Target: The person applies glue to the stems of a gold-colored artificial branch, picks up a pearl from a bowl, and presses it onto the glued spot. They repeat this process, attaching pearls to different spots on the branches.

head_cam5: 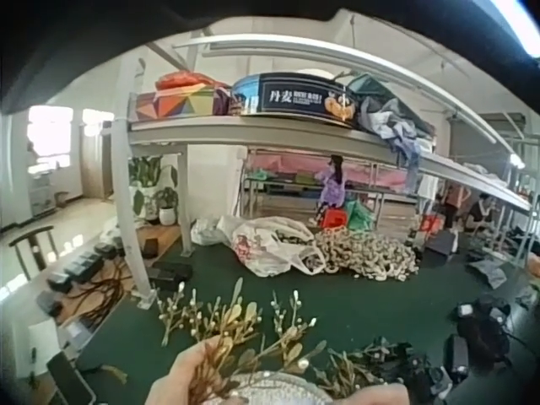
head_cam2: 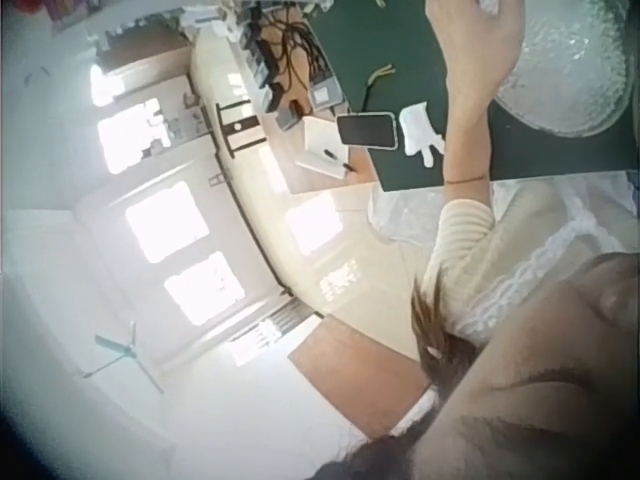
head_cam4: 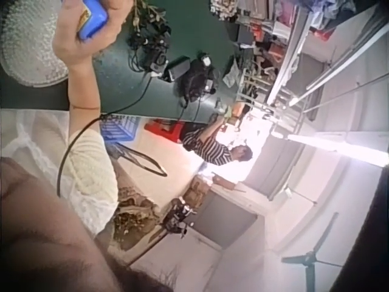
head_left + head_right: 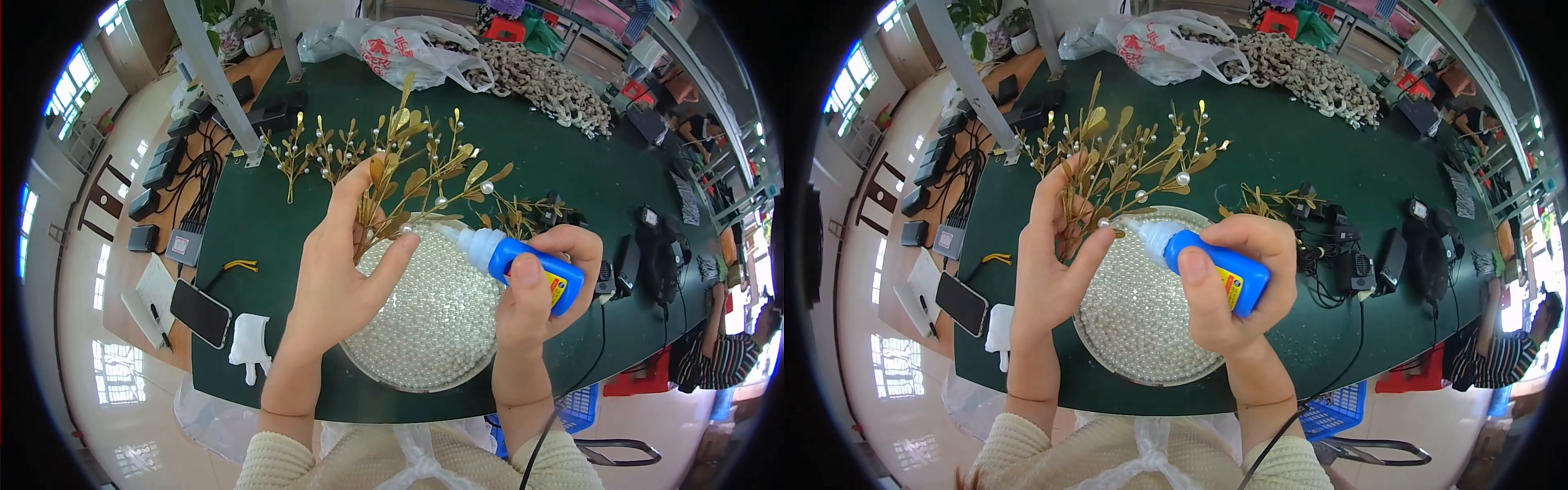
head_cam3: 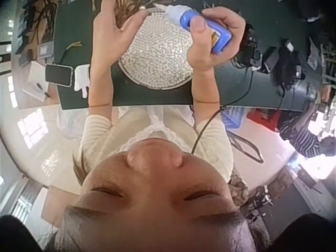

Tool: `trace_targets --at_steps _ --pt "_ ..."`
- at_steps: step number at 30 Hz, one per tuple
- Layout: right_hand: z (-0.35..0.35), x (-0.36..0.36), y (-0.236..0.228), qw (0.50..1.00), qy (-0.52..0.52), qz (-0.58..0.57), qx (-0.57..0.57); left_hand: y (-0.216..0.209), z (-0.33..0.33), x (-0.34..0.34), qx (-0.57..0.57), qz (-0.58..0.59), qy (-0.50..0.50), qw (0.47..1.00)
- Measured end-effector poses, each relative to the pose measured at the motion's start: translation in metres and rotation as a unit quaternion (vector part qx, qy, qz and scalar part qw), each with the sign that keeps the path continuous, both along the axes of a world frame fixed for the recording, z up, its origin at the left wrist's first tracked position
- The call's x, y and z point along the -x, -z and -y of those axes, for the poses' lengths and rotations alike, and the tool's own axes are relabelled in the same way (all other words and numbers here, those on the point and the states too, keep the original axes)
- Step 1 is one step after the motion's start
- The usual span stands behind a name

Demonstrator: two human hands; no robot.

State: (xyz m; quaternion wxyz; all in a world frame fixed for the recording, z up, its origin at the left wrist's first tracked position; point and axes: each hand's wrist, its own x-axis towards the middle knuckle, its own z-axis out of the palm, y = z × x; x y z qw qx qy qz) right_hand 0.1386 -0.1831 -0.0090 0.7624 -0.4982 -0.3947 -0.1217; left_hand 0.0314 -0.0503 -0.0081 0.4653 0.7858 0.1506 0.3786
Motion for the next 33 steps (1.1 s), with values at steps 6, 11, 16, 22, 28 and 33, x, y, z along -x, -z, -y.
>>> trace_targets --at_steps 6,11,16,22,28,33 --pt "0.01 0.003 -0.013 0.995 0.063 -0.071 0.024 0.003 -0.008 -0.005 0.116 0.042 0.039 0.992" --pt "0.021 -0.001 -0.011 0.997 0.045 -0.059 -0.009 0.0 -0.016 0.0 0.183 0.066 0.08 0.978" --pt "0.022 0.003 -0.017 0.996 -0.016 -0.082 0.026 0.001 -0.016 -0.005 0.251 0.084 0.102 0.959" --pt "0.02 -0.002 -0.018 0.997 -0.026 -0.03 0.06 0.004 -0.016 -0.009 0.258 0.082 0.081 0.959" --pt "0.02 -0.004 -0.019 0.992 -0.074 -0.101 0.035 0.005 -0.02 -0.007 0.282 0.074 0.116 0.949" --pt "0.015 0.0 -0.021 0.992 -0.079 -0.09 0.039 0.006 -0.021 -0.007 0.285 0.083 0.109 0.949"
